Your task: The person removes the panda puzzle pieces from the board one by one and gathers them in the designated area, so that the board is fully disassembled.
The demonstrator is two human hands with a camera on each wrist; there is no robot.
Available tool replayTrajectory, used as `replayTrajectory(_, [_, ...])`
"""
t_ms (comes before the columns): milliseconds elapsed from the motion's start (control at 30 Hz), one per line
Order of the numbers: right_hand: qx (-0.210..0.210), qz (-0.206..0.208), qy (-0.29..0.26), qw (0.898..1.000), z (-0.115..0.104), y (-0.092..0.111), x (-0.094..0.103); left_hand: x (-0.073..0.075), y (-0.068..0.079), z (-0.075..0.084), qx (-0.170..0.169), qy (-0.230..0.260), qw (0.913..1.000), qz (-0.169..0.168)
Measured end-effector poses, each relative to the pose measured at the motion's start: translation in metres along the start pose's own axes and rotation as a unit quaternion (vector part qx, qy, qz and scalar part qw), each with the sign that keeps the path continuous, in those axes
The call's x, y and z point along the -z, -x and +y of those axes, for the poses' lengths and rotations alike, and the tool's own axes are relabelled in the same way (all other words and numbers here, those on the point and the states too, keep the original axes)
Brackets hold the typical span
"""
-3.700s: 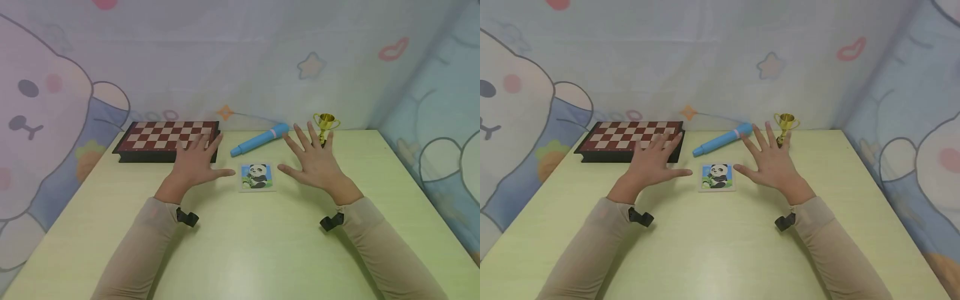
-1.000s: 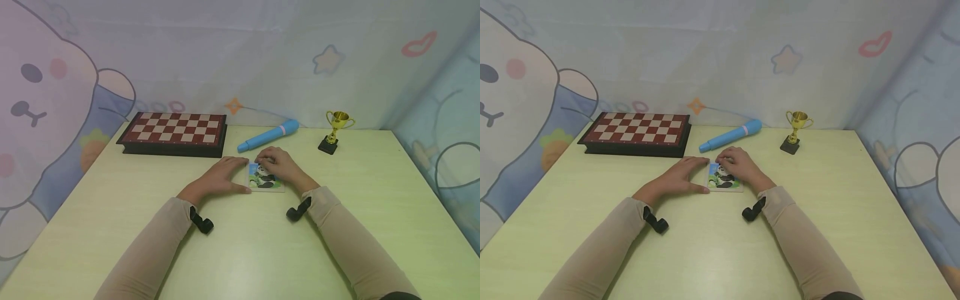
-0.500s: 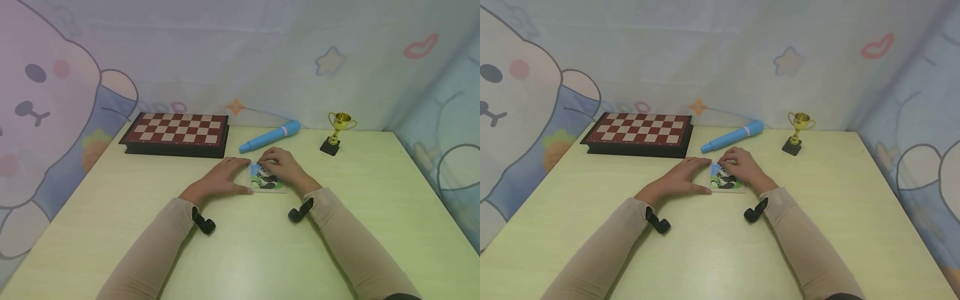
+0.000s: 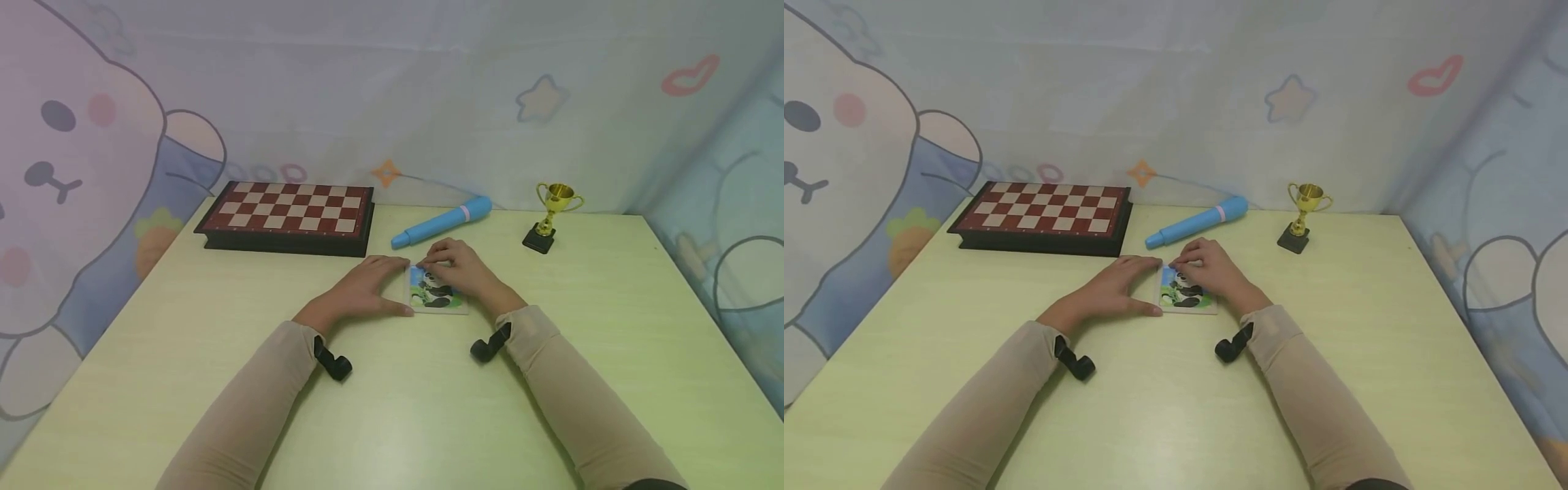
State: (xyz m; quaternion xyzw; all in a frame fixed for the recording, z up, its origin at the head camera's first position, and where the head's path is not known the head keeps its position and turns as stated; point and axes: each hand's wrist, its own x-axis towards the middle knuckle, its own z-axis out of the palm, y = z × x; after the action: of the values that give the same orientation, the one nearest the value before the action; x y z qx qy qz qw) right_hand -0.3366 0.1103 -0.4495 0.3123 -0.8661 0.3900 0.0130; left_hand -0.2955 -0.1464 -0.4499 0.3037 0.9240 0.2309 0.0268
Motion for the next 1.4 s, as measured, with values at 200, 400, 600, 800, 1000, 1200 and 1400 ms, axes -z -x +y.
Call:
replayTrajectory(200, [-0.014, 0.001, -0.041, 0.999, 0.001, -0.001, -0.002, -0.002, 0.0, -0.001, 0.001, 0.001, 1.0, -0.005])
replayTrajectory(400, [0.005, 0.002, -0.032, 0.999, -0.002, -0.002, -0.003, -0.001, -0.001, 0.0, -0.001, -0.004, 1.0, -0.005])
replayTrajectory(600, [0.003, 0.026, -0.015, 1.0, -0.005, -0.001, -0.005, -0.002, 0.0, -0.002, -0.001, -0.012, 0.9999, -0.004])
replayTrajectory(800, [0.078, 0.047, 0.048, 0.995, 0.001, 0.0, -0.007, -0.002, 0.0, -0.003, -0.002, -0.012, 0.9999, -0.004])
replayTrajectory(1000, [0.114, 0.06, 0.105, 0.986, -0.004, -0.002, -0.01, 0.003, 0.0, 0.001, -0.002, -0.011, 0.9999, -0.005])
replayTrajectory(1200, [0.071, 0.044, 0.084, 0.993, -0.007, -0.005, -0.01, 0.005, 0.0, 0.004, -0.002, -0.005, 0.9999, -0.011])
replayTrajectory(1400, [-0.011, 0.015, 0.026, 0.999, -0.005, -0.008, -0.008, 0.003, -0.001, 0.002, 0.0, -0.002, 1.0, -0.01])
